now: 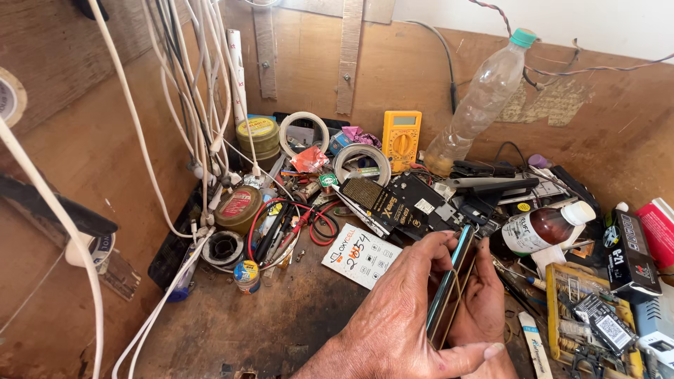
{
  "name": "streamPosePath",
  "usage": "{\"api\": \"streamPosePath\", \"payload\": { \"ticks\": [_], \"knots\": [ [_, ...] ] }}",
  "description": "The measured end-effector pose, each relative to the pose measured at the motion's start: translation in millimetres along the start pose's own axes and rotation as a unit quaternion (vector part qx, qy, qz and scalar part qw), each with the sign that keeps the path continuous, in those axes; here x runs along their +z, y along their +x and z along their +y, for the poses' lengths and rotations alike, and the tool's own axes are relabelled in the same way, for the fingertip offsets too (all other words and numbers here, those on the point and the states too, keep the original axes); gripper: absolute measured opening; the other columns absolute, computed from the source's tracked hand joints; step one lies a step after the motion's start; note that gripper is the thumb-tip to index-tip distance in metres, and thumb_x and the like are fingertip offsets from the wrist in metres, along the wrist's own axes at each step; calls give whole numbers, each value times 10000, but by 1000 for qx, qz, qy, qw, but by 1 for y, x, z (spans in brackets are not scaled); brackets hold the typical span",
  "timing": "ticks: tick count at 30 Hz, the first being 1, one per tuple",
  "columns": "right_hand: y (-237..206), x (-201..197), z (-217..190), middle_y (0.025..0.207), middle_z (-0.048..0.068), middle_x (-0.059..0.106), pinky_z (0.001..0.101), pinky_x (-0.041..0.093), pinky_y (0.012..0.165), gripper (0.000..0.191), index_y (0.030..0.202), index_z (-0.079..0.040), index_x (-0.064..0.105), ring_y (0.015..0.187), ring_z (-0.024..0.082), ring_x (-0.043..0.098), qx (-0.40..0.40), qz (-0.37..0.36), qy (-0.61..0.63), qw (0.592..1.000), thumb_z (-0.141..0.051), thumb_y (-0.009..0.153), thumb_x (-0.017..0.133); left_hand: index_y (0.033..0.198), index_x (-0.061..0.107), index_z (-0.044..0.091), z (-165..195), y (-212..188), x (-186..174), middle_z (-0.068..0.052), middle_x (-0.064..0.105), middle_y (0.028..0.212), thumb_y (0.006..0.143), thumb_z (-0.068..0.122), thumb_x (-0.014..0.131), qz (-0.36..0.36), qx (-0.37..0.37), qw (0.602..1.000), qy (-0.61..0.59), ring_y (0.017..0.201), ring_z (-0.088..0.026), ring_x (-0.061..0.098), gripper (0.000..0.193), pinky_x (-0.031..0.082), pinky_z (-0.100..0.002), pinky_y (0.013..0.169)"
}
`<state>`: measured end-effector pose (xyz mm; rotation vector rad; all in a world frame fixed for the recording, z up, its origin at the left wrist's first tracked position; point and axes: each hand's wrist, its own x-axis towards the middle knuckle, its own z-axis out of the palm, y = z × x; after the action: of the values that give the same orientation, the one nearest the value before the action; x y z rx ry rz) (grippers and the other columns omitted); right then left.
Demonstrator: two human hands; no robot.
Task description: The person retrieves a smartphone from a cluttered workbench, retrieves several rubber bands from a nearby shelf, and wraps them around the phone to secure it. The person repeatedly adjusts the bands and inspects the phone from multiple angles.
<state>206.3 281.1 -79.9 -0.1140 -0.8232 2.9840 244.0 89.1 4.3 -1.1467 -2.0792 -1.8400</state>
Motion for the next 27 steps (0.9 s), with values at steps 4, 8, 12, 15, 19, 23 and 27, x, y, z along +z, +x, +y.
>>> {"api": "streamPosePath", "payload": {
  "ticks": [4, 8, 12, 15, 19, 23, 27],
  "knots": [
    [1, -4, 1, 974, 58, 720, 392, 568, 852, 423, 1068, -121, 689, 920, 206, 687, -11, 8, -6, 1000, -489, 1110, 486, 1449, 401, -17, -3, -2, 0, -164, 567, 1209, 759, 411, 832, 3, 17, 1000, 15, 1118, -295, 610, 919, 518, -408, 1009],
    [1, -6, 1, 954, 56, 719, 387, 574, 817, 430, 1065, -132, 698, 899, 210, 683, -4, 21, -18, 1000, -509, 1102, 496, 1440, 429, 1, -12, -7, 4, -138, 583, 1172, 789, 427, 854, 2, 20, 999, 34, 1051, -264, 607, 887, 534, -394, 1017],
    [-1, -1, 2, 918, 58, 715, 400, 582, 794, 436, 1054, -138, 704, 883, 220, 683, 8, -4, -26, 1000, -523, 1089, 501, 1432, 431, -6, -23, -12, 5, -118, 584, 1128, 796, 436, 862, 0, 9, 999, 32, 1032, -245, 616, 887, 549, -381, 1024],
    [-4, 7, 6, 899, 64, 720, 386, 577, 788, 470, 1028, -142, 700, 861, 220, 691, 3, 28, -50, 998, -561, 1072, 492, 1499, 379, -37, -29, -15, 6, -135, 593, 1196, 790, 434, 870, 25, 15, 999, 31, 1134, -255, 634, 984, 551, -378, 1029],
    [-4, 16, 8, 949, 50, 725, 393, 572, 879, 512, 1045, -75, 690, 895, 208, 688, -10, 47, -62, 997, -533, 1078, 462, 1539, 339, -54, -35, -17, 6, -134, 614, 1208, 823, 442, 870, 47, 29, 998, 18, 1110, -229, 653, 1020, 564, -369, 1044],
    [-4, 20, 9, 977, 37, 736, 372, 554, 876, 490, 1090, -75, 707, 903, 189, 680, -17, 63, -59, 996, -504, 1094, 469, 1541, 342, -51, -37, -17, 6, -129, 629, 1172, 816, 449, 866, 50, 19, 998, 20, 1127, -238, 662, 1025, 568, -367, 1028],
    [-4, 20, 9, 967, 40, 729, 374, 576, 861, 488, 1094, -76, 692, 885, 188, 677, -20, 76, -84, 993, -512, 1088, 474, 1523, 372, -38, -38, -16, 5, -126, 624, 1158, 810, 438, 859, 50, 18, 998, 26, 1069, -230, 660, 986, 569, -372, 1029]
  ]
}}
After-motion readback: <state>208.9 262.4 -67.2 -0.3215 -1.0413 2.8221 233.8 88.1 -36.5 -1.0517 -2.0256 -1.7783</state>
